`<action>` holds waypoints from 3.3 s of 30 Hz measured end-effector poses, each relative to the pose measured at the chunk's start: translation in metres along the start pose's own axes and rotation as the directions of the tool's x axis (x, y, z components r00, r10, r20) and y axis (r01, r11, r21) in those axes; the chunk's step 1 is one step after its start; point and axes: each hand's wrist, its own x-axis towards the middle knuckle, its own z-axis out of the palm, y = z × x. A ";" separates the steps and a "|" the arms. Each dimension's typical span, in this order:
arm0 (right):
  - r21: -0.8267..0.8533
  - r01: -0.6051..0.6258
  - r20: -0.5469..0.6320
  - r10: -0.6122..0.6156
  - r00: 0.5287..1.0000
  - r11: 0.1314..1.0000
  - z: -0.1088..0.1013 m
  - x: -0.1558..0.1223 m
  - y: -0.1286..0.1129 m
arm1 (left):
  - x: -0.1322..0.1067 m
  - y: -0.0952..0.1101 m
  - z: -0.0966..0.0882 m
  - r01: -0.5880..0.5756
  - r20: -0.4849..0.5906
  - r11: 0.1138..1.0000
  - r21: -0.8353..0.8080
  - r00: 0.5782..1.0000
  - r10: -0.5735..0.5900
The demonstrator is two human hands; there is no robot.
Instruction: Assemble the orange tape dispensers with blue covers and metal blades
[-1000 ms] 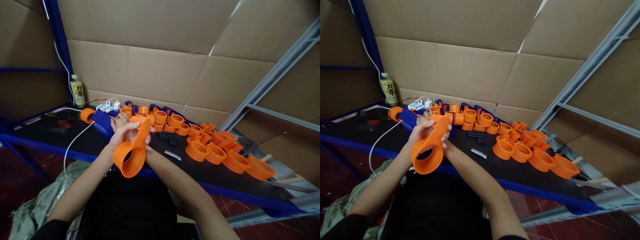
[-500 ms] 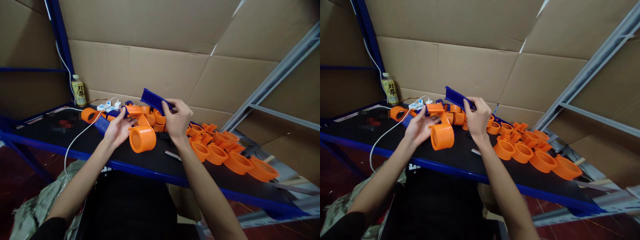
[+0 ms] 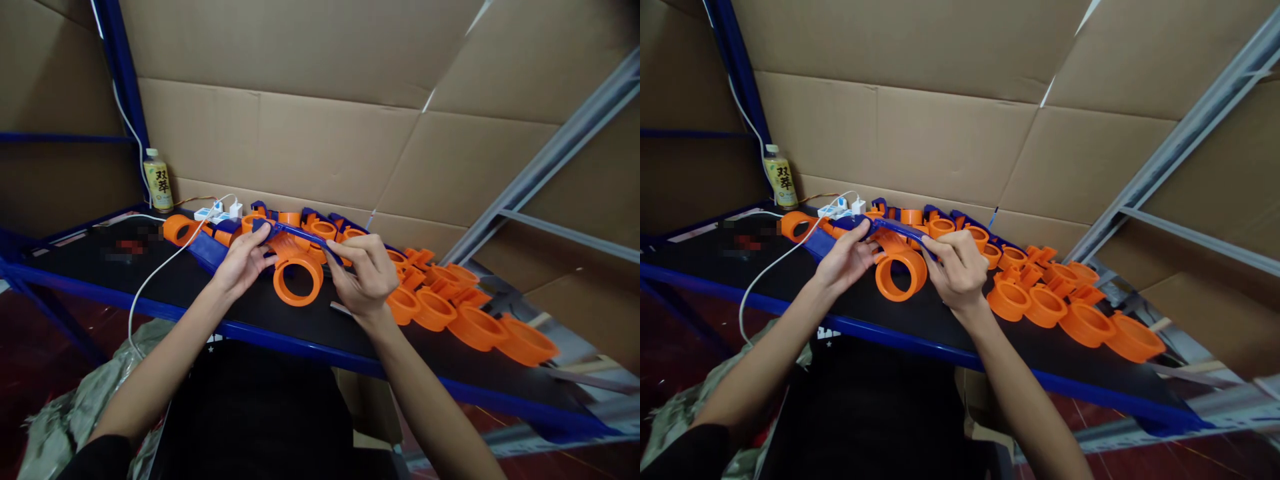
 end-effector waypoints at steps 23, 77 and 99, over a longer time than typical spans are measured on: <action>-0.036 -0.083 0.077 0.085 0.993 0.996 -0.007 -0.019 0.002 | -0.001 -0.003 0.004 -0.013 -0.024 1.000 0.009 1.000 0.014; 0.419 -0.865 0.647 0.577 0.499 0.278 -0.039 0.005 -0.021 | -0.042 0.008 0.025 -0.514 0.472 0.668 0.539 0.841 0.266; 0.465 -0.881 0.637 0.656 0.405 0.092 -0.044 -0.001 -0.035 | -0.042 0.005 0.027 -0.630 0.607 0.591 0.504 0.745 0.276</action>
